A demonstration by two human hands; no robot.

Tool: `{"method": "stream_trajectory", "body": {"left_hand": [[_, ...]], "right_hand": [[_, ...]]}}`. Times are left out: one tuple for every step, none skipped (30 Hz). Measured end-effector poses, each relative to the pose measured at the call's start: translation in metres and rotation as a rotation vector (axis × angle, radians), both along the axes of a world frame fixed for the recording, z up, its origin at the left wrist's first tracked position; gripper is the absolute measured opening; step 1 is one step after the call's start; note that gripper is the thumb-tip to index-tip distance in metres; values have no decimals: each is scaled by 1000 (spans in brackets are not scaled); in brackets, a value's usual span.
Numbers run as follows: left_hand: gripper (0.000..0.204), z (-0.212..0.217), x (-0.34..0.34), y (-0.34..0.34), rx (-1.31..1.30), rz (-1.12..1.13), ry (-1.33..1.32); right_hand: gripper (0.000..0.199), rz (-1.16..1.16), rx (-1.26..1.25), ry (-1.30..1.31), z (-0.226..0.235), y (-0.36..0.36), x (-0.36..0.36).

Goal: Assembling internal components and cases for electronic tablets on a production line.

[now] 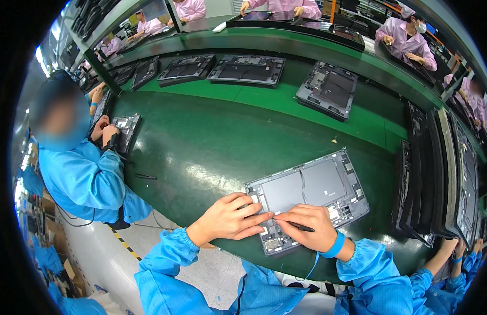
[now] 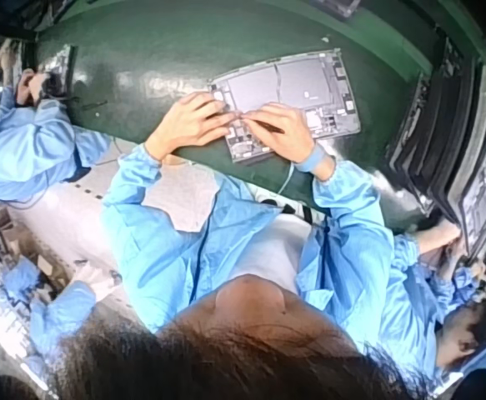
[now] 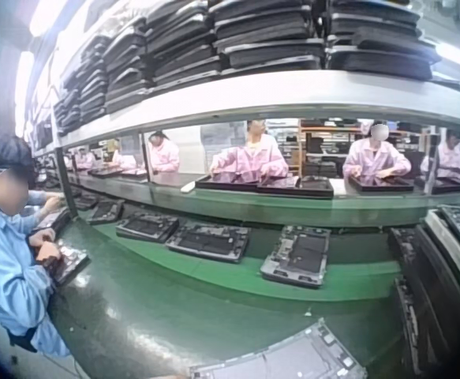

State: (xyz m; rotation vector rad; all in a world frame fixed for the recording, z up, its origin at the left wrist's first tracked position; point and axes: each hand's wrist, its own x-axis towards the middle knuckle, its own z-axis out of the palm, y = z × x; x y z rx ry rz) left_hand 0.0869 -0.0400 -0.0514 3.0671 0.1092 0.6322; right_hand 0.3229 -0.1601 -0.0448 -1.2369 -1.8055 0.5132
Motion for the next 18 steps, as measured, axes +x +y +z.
{"method": "stream_trajectory", "body": {"left_hand": [[41, 1, 0, 0, -2, 1, 0], [42, 1, 1, 0, 3, 3, -4], [42, 2, 1, 0, 8, 6, -8], [42, 2, 1, 0, 8, 8, -8], [42, 1, 0, -1, -14, 14, 3], [41, 0, 0, -1, -35, 21, 13], [41, -2, -1, -3, -35, 22, 14], [43, -5, -1, -7, -155, 59, 5], [44, -7, -3, -12, -274, 95, -3], [44, -8, -5, -16, -272, 94, -2], [46, -8, -8, -22, -329, 104, -8], [48, -8, -10, -28, -387, 114, -14], [49, -7, -12, -35, -398, 114, 5], [49, -6, -12, -37, -397, 112, 3], [48, -5, -12, -40, -353, 127, 26], [47, -3, -11, -42, -308, 143, 48], [45, -2, -10, -43, -286, 151, 51], [45, -3, -9, -44, -287, 150, 47]], "right_hand": [[10, 8, -4, -18, 1, -1, 1], [10, 16, -8, -36, 2, -1, 1], [10, 17, -10, -36, 3, -2, 2], [11, 30, -15, -44, 3, -2, 3], [11, 44, -19, -51, 4, -2, 4], [11, 46, -18, -51, 3, -2, 4], [11, 42, -2, -44, 2, -3, 4], [12, 39, 15, -37, 2, -4, 5], [12, 39, 16, -36, 2, -5, 5], [11, 33, 13, -34, 3, -5, 5], [10, 27, 11, -33, 3, -5, 4], [10, 25, 13, -31, 3, -5, 4], [9, 21, 9, -25, 3, -5, 3], [9, 18, 5, -20, 2, -6, 2], [9, 16, 5, -22, 2, -7, 2], [8, -26, 10, -47, 4, -9, 2], [7, -68, 14, -72, 6, -11, 2], [7, -68, 13, -76, 7, -14, 4]]}}
